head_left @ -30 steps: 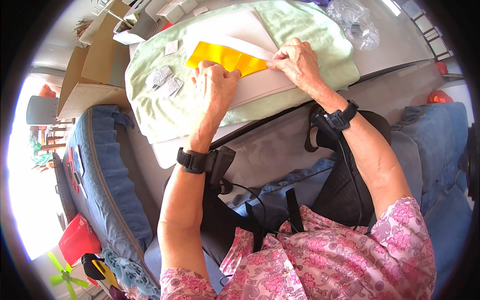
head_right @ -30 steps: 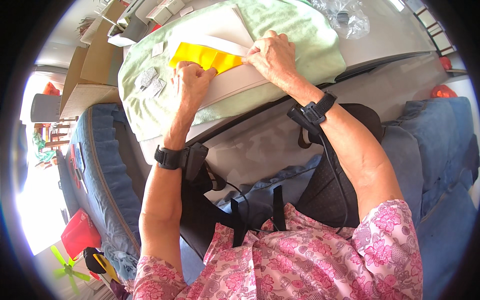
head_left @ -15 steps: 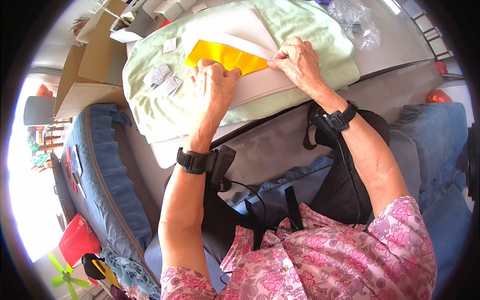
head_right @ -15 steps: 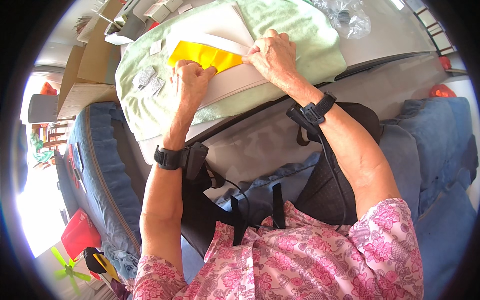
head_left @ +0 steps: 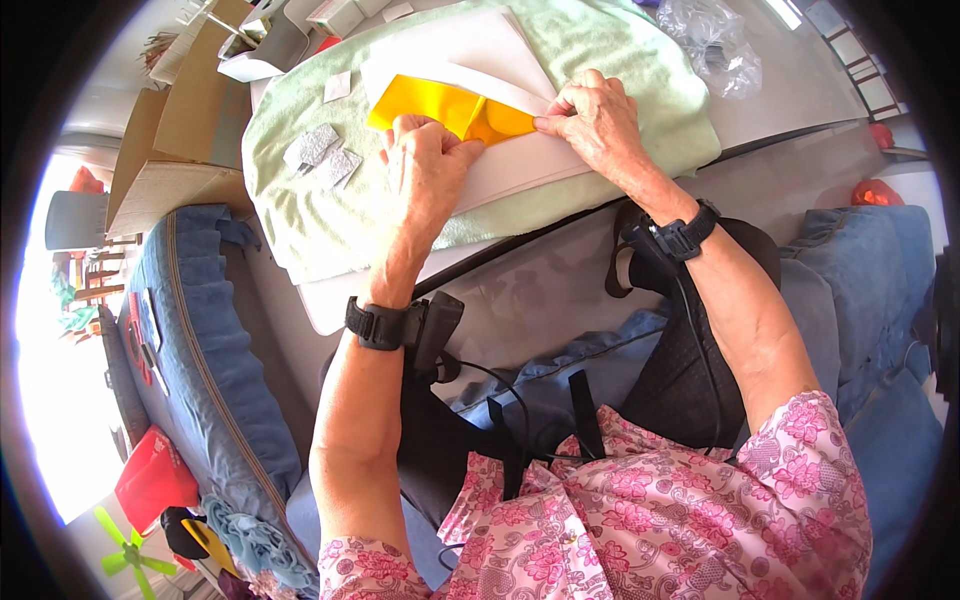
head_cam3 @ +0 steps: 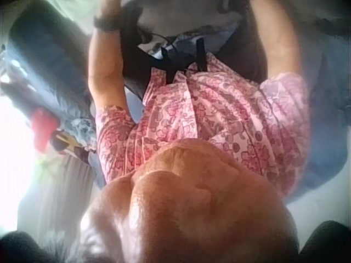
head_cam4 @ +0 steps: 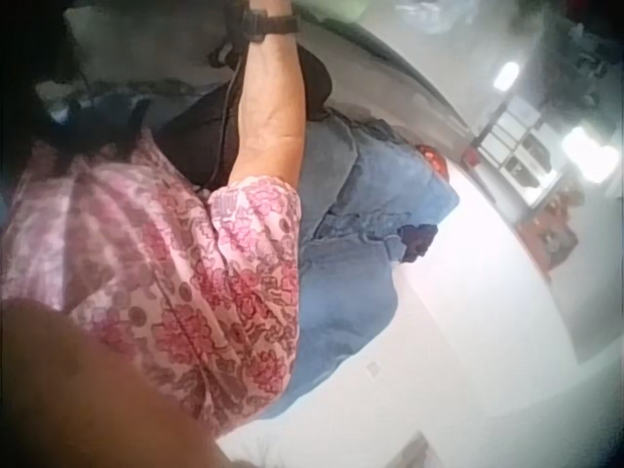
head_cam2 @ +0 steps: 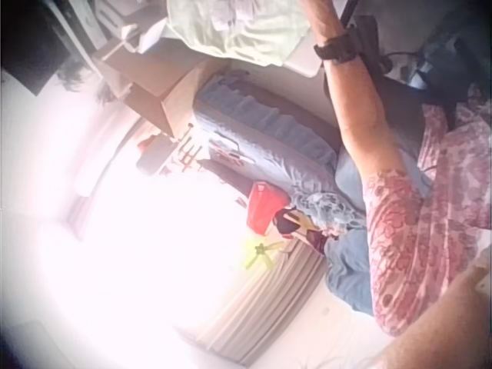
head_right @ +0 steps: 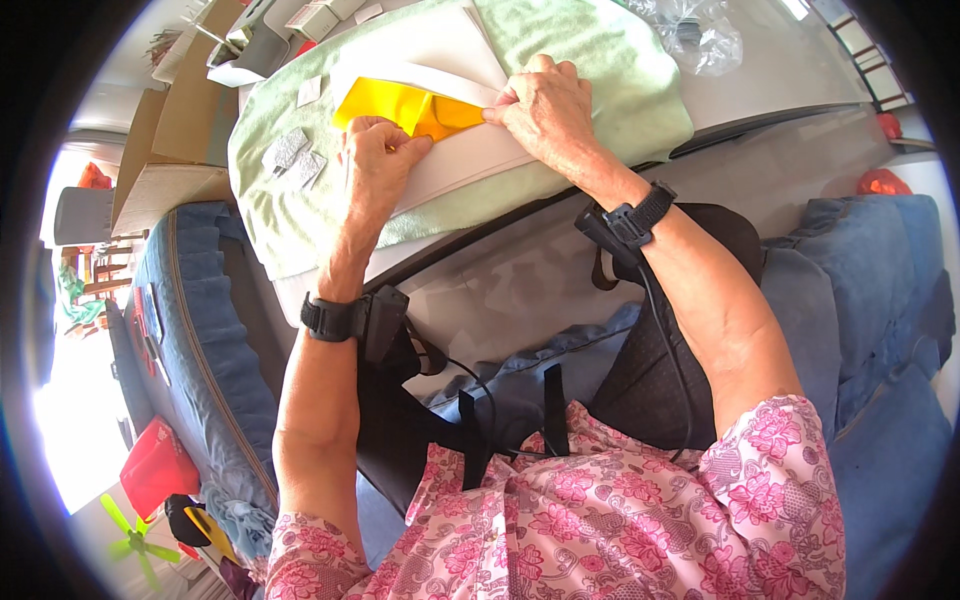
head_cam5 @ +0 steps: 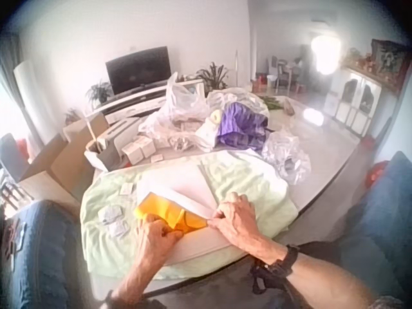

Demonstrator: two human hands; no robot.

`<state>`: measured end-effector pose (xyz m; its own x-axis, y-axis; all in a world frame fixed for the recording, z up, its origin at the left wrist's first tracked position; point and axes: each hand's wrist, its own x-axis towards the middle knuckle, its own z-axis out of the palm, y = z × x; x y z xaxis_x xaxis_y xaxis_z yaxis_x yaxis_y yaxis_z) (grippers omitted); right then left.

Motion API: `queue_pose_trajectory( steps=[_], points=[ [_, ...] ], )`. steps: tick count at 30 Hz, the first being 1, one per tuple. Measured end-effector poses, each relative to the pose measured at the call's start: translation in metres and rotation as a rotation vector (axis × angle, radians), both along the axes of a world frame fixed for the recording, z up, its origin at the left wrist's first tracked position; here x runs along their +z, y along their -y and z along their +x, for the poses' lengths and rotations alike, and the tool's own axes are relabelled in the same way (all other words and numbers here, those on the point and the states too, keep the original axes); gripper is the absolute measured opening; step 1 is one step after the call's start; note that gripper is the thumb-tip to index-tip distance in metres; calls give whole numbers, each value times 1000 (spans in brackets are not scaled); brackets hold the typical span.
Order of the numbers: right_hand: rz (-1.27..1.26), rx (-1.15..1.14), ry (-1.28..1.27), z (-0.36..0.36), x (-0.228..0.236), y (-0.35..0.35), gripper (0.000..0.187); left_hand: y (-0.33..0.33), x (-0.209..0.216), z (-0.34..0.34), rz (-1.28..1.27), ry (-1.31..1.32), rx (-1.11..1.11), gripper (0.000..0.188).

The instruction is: The person folds a yellow sheet of paper into a triangular shape on a table covered with a light green cloth. They smooth the creases and adjust the folds by hand.

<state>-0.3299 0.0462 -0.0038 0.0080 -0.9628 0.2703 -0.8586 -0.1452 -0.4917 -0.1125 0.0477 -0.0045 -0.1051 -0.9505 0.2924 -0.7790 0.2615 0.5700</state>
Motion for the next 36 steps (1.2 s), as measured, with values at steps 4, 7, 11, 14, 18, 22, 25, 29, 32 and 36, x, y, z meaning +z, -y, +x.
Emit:
queue_pose_trajectory(
  steps=[4,7,11,14,18,22,25,29,32,36],
  points=[
    [4,-1,-19,0,0,0,20,3,1,0,76,11,-15,25],
    [-6,-1,-37,1,-1,0,20,4,1,1,111,17,-15,26],
    [1,-3,-50,2,2,-1,20,3,5,-3,140,61,20,27],
    [-20,-22,-74,3,-1,-1,20,4,10,-5,189,69,35,26],
    [7,-31,-54,3,1,-1,19,5,10,-5,182,51,37,25],
    [8,-33,5,2,2,-2,19,6,9,-5,168,58,58,24],
    [-15,-30,57,1,-2,-1,19,8,4,-6,107,47,97,25],
    [-36,-43,98,1,-4,-3,21,8,1,-7,68,57,126,26],
    [-55,-74,123,1,-8,-2,22,9,-1,-7,65,30,134,25],
    [-37,-105,158,1,-7,-1,24,10,0,-7,45,83,141,24]
  ],
)
